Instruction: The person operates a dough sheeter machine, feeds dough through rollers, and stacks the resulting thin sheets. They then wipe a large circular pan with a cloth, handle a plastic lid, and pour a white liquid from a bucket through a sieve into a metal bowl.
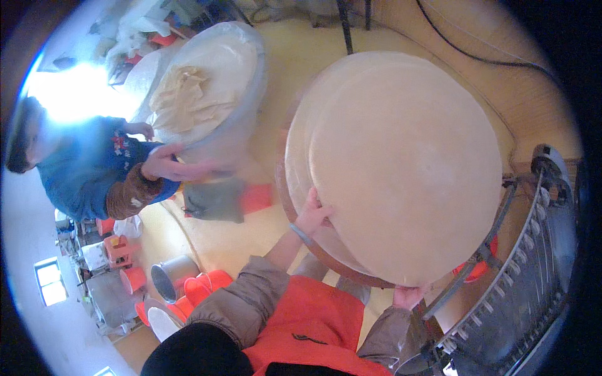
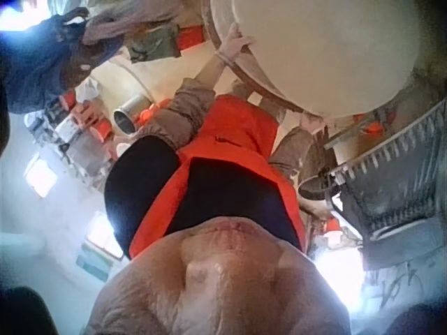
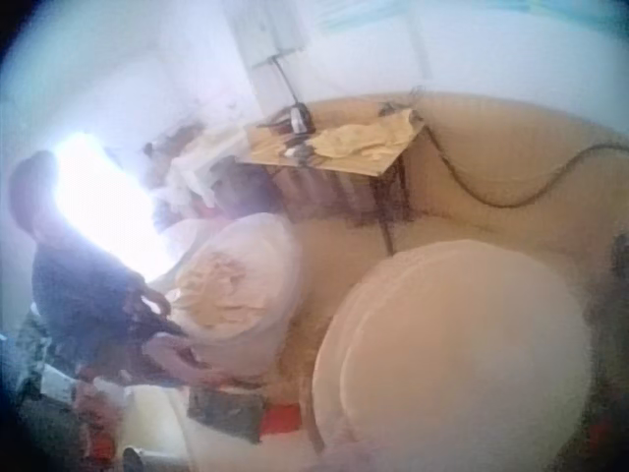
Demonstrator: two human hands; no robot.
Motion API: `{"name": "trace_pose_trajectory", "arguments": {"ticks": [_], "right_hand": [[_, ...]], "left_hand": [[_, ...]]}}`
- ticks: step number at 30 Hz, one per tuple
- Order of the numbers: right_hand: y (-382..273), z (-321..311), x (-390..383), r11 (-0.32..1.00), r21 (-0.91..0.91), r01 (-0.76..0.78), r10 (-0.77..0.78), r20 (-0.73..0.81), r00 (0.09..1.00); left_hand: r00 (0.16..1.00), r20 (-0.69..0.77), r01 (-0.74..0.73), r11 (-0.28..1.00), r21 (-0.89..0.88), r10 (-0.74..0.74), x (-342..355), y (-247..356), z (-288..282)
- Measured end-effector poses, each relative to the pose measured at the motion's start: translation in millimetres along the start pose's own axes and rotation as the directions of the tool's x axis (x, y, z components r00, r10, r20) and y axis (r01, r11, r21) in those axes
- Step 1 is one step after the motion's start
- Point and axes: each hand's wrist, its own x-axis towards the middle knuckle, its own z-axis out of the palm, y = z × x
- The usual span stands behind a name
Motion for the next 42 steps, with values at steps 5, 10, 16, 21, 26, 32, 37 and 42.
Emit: {"name": "trace_pose_trajectory", "arguments": {"ticks": [5, 10, 16, 21, 26, 32, 37, 42], "right_hand": [[-17, -14, 4, 0.951, -0.305, -0.056, 0.005, -0.166, 0.986], [-26, 9, -6, 0.863, -0.504, 0.041, -0.096, -0.084, 0.992], [-28, 49, -18, 0.841, -0.536, 0.066, -0.137, -0.093, 0.986], [-41, 61, -19, 0.813, -0.573, 0.105, -0.134, -0.007, 0.991], [-72, 84, -8, 0.251, -0.863, 0.437, -0.327, 0.35, 0.878], [-119, 165, -11, 0.879, -0.456, 0.136, -0.238, -0.173, 0.956], [-161, 193, 19, 0.956, -0.285, 0.064, -0.066, 0.004, 0.998], [-219, 236, 71, 0.995, -0.104, 0.008, -0.018, -0.095, 0.995]], "left_hand": [[0.997, -0.03, -0.072, 0.996, 0.054, 0.073, 22, -37, -21], [0.983, 0.021, 0.17, 0.864, -0.474, -0.182, 29, -21, -19], [0.971, -0.122, 0.183, 0.967, -0.175, -0.206, 41, 13, -17], [0.994, -0.048, 0.083, 0.98, -0.183, -0.094, 60, 20, -26], [0.886, 0.359, -0.379, 0.012, 0.925, 0.294, 57, 65, -21], [0.878, 0.33, -0.479, 0.617, 0.625, 0.348, 85, 156, 35], [0.992, 0.004, -0.122, 0.931, 0.345, 0.128, 89, 220, 116], [0.985, 0.018, -0.165, 0.916, 0.365, 0.17, 97, 286, 201]]}}
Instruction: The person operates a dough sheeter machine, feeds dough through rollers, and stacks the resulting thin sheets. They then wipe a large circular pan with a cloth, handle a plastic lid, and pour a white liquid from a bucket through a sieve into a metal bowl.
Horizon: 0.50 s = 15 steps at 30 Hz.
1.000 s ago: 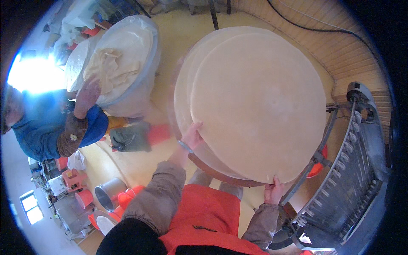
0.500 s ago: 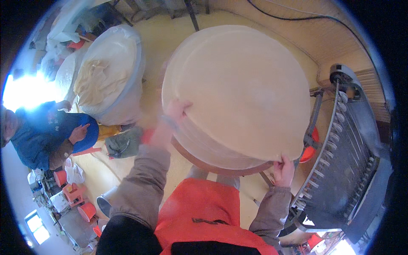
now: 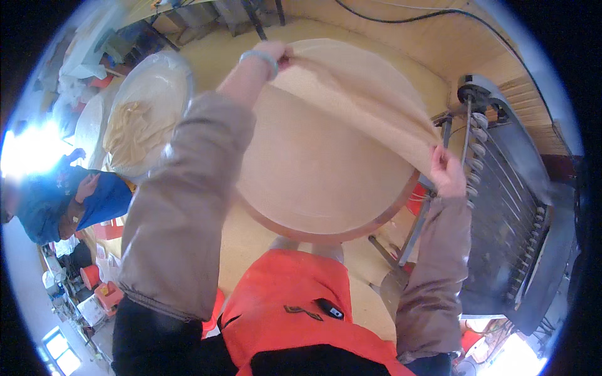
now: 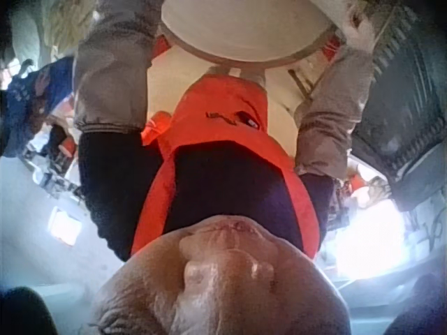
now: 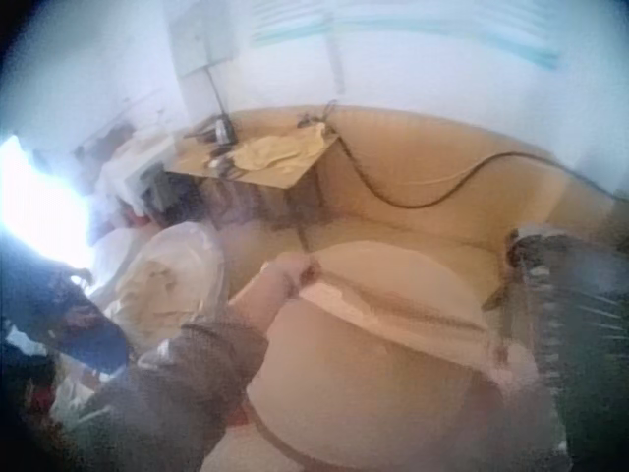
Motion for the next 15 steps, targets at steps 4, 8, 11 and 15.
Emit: {"name": "trace_pose_trajectory", "arguments": {"ticks": [4, 8, 11, 15], "right_hand": [[-69, 60, -2, 0.999, 0.048, -0.004, -0.014, 0.368, 0.93], [-112, 137, -38, 0.969, -0.053, 0.243, -0.21, 0.349, 0.913], [-114, 165, -87, 0.881, -0.055, 0.469, -0.405, 0.423, 0.811], [-59, 135, -161, -0.005, -0.658, 0.753, -0.566, 0.623, 0.54]], "left_hand": [[0.995, 0.023, -0.095, 0.976, -0.196, 0.102, 8, 81, 46], [0.935, 0.146, -0.24, 0.879, -0.411, 0.324, -8, 163, 66], [0.855, 0.213, -0.31, 0.795, -0.521, 0.473, -28, 196, 58], [0.774, 0.171, -0.429, 0.704, -0.566, 0.61, -63, 164, 4]]}}
